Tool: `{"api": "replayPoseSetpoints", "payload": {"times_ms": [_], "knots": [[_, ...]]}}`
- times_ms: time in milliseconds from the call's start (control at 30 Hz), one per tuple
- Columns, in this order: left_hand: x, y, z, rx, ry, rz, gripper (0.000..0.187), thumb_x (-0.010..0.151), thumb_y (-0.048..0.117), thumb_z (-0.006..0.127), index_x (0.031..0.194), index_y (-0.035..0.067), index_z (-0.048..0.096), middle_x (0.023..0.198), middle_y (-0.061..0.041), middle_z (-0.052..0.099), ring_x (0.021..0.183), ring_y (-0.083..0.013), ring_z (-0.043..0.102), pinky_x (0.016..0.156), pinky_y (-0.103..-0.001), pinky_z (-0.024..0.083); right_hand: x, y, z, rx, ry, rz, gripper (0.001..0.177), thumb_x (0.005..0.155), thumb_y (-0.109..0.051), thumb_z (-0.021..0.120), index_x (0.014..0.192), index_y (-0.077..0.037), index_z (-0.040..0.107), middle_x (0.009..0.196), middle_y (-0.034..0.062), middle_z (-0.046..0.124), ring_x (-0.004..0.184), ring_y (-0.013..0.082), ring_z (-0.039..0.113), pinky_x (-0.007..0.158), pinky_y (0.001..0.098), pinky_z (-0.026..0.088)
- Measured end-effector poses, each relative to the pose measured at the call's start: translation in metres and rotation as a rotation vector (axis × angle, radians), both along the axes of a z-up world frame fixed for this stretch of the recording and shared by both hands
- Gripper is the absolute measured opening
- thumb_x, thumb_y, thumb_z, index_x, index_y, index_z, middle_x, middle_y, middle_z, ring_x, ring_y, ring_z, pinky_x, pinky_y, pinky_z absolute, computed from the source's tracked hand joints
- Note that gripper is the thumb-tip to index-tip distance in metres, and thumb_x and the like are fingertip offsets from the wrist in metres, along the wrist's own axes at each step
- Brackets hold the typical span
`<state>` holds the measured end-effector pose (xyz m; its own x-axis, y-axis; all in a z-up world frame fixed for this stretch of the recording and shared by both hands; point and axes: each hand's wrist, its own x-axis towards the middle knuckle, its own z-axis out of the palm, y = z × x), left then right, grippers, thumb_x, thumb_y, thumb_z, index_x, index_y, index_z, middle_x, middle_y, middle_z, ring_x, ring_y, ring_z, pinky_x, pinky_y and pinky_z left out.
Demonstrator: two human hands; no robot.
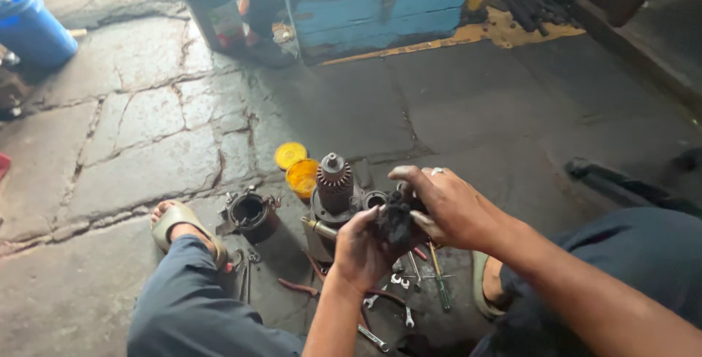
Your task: The person disassembles and cleans a motor assembly by hand, removing various small components, springs, and gears using pliers and a screwdriver while working on a stone floor.
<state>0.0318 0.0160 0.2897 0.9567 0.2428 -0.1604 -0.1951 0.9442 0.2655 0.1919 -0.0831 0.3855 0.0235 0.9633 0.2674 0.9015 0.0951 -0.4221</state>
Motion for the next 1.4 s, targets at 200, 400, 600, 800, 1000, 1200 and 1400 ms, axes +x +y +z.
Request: {"api": "replayPoseSetpoints", "payload": {"times_ms": [200, 400, 600, 800, 1000, 1200, 1400], "knots": [[0.013, -0.006, -0.022, 0.359, -0.079, 0.231, 0.025, 0.103, 0.003, 0.067, 0.126, -0.006, 0.064, 0.109, -0.01, 0.071, 0.092, -0.0164, 0.068, 0.08, -0.029, 0.057, 0.004, -0.007, 0.003, 0.214, 0.08, 0.086, 0.08, 0.065, -0.001, 0.08, 0.136, -0.009, 0.044, 0.104, 0.0133, 0.071, 0.096, 0.0367, 0.069, 0.081, 0.0466, 0.054], [0.027, -0.014, -0.024, 0.435, 0.202, 0.409, 0.021, 0.097, 0.009, 0.064, 0.113, -0.003, 0.068, 0.096, -0.008, 0.072, 0.078, -0.0156, 0.069, 0.069, -0.031, 0.057, -0.005, -0.008, 0.012, 0.075, 0.018, 0.1, 0.095, 0.069, 0.0, 0.081, 0.152, -0.014, 0.036, 0.104, 0.0126, 0.072, 0.096, 0.0367, 0.067, 0.084, 0.0495, 0.051], [0.035, -0.011, -0.035, 0.405, 0.472, 0.479, 0.023, 0.1, 0.021, 0.061, 0.111, 0.002, 0.067, 0.093, -0.007, 0.073, 0.075, -0.0148, 0.07, 0.063, -0.032, 0.056, -0.011, -0.012, 0.029, 0.0, 0.073, 0.055, 0.102, 0.067, -0.006, 0.084, 0.154, -0.016, 0.032, 0.11, 0.0155, 0.069, 0.1, 0.0374, 0.067, 0.084, 0.0487, 0.053], [0.03, 0.001, -0.035, 0.415, 0.338, 0.433, 0.027, 0.101, 0.023, 0.062, 0.1, -0.002, 0.071, 0.088, -0.009, 0.073, 0.073, -0.0162, 0.069, 0.065, -0.03, 0.057, -0.007, -0.009, 0.033, 0.104, 0.026, 0.032, 0.09, 0.075, -0.009, 0.083, 0.152, -0.015, 0.036, 0.121, 0.0169, 0.066, 0.109, 0.0378, 0.067, 0.092, 0.048, 0.052], [0.025, -0.005, -0.017, 0.526, 0.298, 0.42, 0.016, 0.098, 0.013, 0.063, 0.096, -0.001, 0.07, 0.077, -0.005, 0.07, 0.059, -0.0125, 0.061, 0.051, -0.026, 0.047, -0.007, -0.007, 0.033, 0.261, -0.044, -0.052, 0.083, 0.075, -0.01, 0.082, 0.147, -0.012, 0.04, 0.144, 0.021, 0.044, 0.123, 0.0469, 0.059, 0.096, 0.0479, 0.054], [0.028, -0.006, -0.022, 0.489, 0.423, 0.435, 0.034, 0.101, 0.033, 0.06, 0.086, 0.002, 0.068, 0.068, -0.004, 0.068, 0.049, -0.0125, 0.06, 0.041, -0.027, 0.043, -0.008, -0.008, 0.031, 0.192, -0.031, -0.105, 0.08, 0.076, -0.009, 0.082, 0.145, -0.013, 0.042, 0.145, 0.0223, 0.043, 0.115, 0.0449, 0.063, 0.086, 0.0465, 0.057], [0.02, 0.007, -0.026, 0.499, 0.66, 0.418, 0.043, 0.093, 0.049, 0.067, 0.088, 0.005, 0.068, 0.072, -0.002, 0.064, 0.057, -0.0128, 0.06, 0.047, -0.03, 0.045, -0.006, -0.007, 0.027, 0.132, -0.04, -0.033, 0.06, 0.08, -0.017, 0.083, 0.134, -0.01, 0.058, 0.145, 0.0223, 0.046, 0.105, 0.0388, 0.068, 0.09, 0.051, 0.055]]}}
